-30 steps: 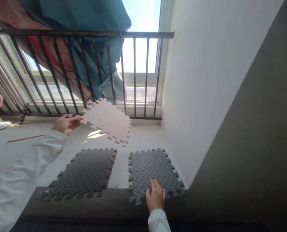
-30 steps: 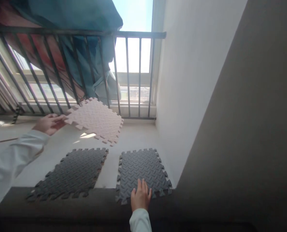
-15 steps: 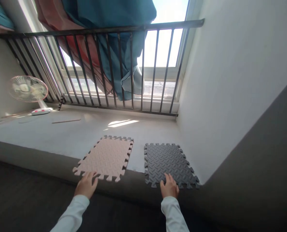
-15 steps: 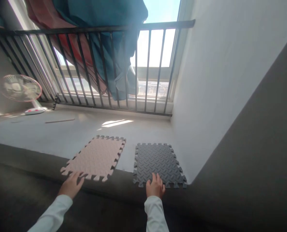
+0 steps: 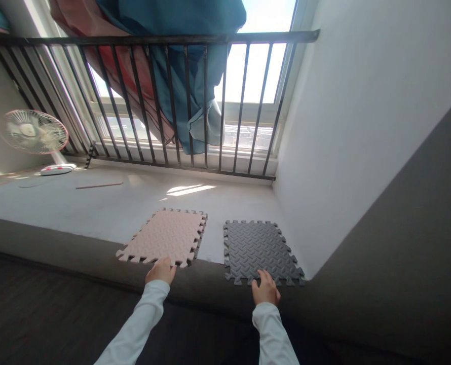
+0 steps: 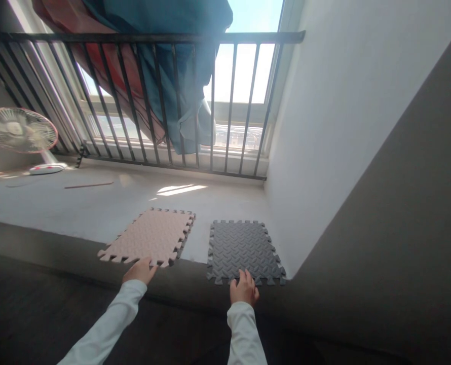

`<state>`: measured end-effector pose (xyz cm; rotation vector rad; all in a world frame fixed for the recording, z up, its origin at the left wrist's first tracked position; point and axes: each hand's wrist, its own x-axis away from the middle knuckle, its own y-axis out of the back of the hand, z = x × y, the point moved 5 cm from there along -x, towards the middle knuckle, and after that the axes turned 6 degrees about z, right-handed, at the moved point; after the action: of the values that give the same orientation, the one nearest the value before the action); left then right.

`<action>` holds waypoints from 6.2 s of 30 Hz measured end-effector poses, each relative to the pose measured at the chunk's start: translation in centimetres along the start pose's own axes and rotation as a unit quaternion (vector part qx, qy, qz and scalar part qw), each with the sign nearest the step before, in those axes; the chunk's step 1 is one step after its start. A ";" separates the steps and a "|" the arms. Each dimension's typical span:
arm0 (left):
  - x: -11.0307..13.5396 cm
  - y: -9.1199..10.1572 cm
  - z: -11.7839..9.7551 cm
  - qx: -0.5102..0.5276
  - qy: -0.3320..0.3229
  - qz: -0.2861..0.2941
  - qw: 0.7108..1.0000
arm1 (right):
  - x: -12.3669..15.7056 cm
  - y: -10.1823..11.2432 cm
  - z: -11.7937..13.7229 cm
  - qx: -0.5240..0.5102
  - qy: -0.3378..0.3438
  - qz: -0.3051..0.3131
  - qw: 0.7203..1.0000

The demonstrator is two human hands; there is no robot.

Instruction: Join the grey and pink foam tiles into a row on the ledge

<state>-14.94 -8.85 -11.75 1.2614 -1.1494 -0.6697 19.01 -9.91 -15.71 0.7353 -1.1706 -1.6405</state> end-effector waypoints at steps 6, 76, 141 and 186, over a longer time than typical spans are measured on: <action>-0.3 0.0 -0.6 0.021 0.009 -0.002 1.000 | 0.0 0.1 0.2 -0.007 0.008 0.006 1.000; -3.1 -0.9 0.9 0.010 0.025 -0.009 1.000 | 0.4 1.0 0.3 -0.115 -0.037 0.011 0.993; -1.6 -3.8 1.2 0.124 0.042 -0.143 0.981 | 0.6 1.3 0.2 -0.121 -0.037 0.016 0.992; -4.3 -2.8 2.2 -0.003 -0.018 -0.081 0.997 | 0.5 0.9 -0.4 -0.137 -0.043 0.003 0.990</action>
<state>-17.91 -6.51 -15.90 1.3516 -1.0802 -0.8180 19.51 -10.63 -15.00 0.4903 -0.9772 -1.7987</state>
